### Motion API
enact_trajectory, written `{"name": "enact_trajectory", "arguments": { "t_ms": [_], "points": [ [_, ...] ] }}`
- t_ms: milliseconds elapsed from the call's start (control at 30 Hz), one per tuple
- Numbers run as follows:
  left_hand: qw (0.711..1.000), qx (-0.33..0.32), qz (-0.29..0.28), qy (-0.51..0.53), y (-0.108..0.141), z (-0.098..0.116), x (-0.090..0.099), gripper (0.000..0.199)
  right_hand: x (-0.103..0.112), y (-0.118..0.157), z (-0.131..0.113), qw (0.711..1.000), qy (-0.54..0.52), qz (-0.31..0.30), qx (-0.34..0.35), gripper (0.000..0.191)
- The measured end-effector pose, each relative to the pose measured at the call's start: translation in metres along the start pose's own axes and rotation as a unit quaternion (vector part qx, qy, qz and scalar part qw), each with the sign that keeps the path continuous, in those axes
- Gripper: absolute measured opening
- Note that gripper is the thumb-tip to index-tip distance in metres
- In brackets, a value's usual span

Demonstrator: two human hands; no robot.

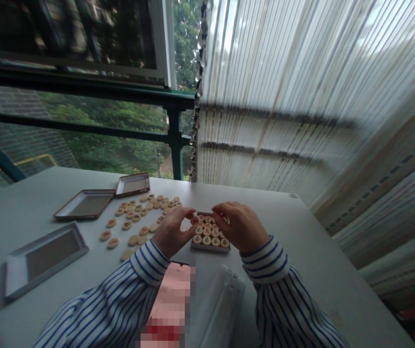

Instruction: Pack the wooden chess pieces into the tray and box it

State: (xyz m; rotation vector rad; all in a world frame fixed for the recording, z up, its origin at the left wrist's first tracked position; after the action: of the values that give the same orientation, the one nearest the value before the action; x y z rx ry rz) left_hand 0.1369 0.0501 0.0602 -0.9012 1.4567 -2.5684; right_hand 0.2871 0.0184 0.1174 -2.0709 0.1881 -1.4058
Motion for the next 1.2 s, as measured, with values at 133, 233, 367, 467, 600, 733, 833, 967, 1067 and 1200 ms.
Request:
{"name": "enact_trajectory", "arguments": {
  "t_ms": [133, 233, 367, 467, 600, 733, 833, 967, 1067, 1200],
  "points": [
    [1.000, 0.006, 0.009, 0.008, 0.006, -0.001, -0.003, 0.030, -0.002, -0.003, 0.005, 1.000, -0.003, 0.003, -0.010, 0.019],
    [1.000, 0.004, 0.022, 0.012, 0.012, -0.002, -0.003, 0.030, -0.010, -0.005, 0.006, 1.000, -0.024, -0.002, -0.012, 0.018],
    [0.999, -0.003, 0.046, 0.014, 0.017, -0.004, -0.002, 0.031, -0.026, -0.004, 0.003, 0.997, -0.068, -0.024, -0.015, 0.016],
    [0.998, -0.007, 0.063, 0.024, 0.018, -0.003, 0.001, 0.031, -0.035, -0.002, 0.000, 0.993, -0.106, -0.040, -0.031, 0.017],
    [0.997, -0.013, 0.075, 0.031, 0.019, 0.001, 0.004, 0.028, -0.046, 0.002, -0.003, 0.982, -0.170, -0.070, -0.051, 0.022],
    [0.995, -0.028, 0.088, 0.036, 0.019, 0.005, 0.007, 0.027, -0.053, 0.004, -0.004, 0.970, -0.218, -0.084, -0.063, 0.023],
    [0.994, -0.033, 0.095, 0.036, 0.020, 0.006, 0.007, 0.026, -0.056, 0.004, -0.003, 0.967, -0.230, -0.081, -0.078, 0.021],
    [0.995, -0.031, 0.090, 0.033, 0.021, 0.005, 0.007, 0.027, -0.057, 0.005, -0.001, 0.961, -0.248, -0.084, -0.088, 0.023],
    [0.995, -0.002, 0.086, 0.047, 0.022, 0.004, 0.007, 0.026, -0.057, 0.005, 0.001, 0.959, -0.257, -0.082, -0.088, 0.024],
    [0.989, 0.096, 0.062, 0.092, 0.023, -0.004, 0.006, 0.020, -0.055, 0.005, 0.001, 0.957, -0.269, -0.079, -0.070, 0.020]
  ]
}}
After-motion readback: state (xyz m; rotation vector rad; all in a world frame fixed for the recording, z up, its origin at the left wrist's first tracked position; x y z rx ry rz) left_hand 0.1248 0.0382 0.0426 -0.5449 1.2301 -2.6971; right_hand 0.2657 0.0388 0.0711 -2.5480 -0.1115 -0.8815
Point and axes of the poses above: each hand's wrist, its own y-axis away from the middle knuckle, its own x-axis out of the back of the hand, z = x × y, the point moved 5 cm from there along -y, towards the middle knuckle, and after that the axes turned 10 degrees about z, right-handed, at the moved point
